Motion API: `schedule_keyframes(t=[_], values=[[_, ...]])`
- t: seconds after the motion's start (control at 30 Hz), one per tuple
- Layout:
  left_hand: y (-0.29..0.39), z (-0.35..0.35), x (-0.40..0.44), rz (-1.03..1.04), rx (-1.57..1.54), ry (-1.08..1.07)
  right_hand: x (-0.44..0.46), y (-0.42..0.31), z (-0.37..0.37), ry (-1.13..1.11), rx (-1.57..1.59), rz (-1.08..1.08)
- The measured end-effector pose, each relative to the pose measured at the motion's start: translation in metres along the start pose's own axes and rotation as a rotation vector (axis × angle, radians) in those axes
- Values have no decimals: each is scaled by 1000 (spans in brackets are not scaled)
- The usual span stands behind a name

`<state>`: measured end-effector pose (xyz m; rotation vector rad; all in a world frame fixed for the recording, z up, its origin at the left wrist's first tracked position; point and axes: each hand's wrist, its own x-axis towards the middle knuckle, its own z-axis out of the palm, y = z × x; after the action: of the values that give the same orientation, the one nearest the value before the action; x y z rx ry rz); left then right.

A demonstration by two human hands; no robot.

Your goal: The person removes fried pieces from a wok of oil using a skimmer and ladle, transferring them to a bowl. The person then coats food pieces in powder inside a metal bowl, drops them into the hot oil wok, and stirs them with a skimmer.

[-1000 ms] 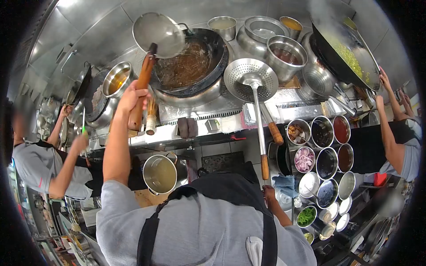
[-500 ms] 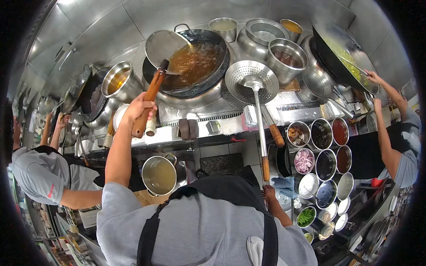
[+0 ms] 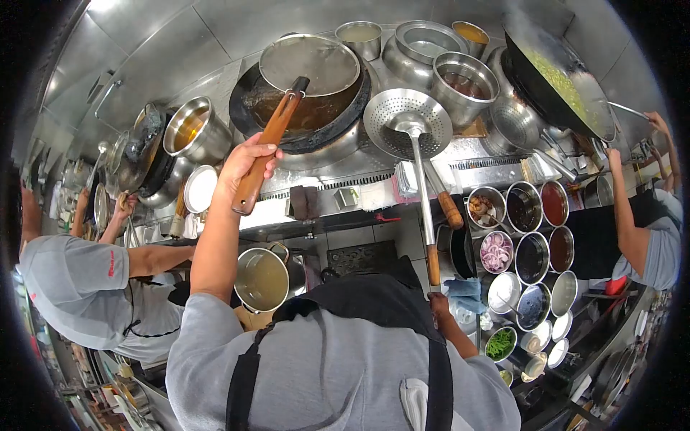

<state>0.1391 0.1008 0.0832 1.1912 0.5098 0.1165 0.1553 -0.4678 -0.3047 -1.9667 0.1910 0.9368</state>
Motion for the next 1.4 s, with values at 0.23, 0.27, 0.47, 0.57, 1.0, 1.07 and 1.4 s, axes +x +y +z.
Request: schedule_keyframes(t=[0.23,0.27,0.47,0.57,1.0,1.07,1.4], values=[[19,-26,2,57,67,70,4,-17,-3,-7,49,-12],[24,-34,1,63,132,100,2,-20,-2,-2,45,-7],[40,-75,-26,119,808,445,-13,-66,5,36,190,84],[33,-86,-44,98,908,481,-10,-103,0,-80,504,131],[14,-39,-64,-165,185,52,-99,-299,0,-218,425,-260],[3,-33,-47,-134,123,22,-120,-326,-7,-223,459,-306],[-8,11,-20,54,-154,-63,-170,-571,-38,105,-52,-1019]])
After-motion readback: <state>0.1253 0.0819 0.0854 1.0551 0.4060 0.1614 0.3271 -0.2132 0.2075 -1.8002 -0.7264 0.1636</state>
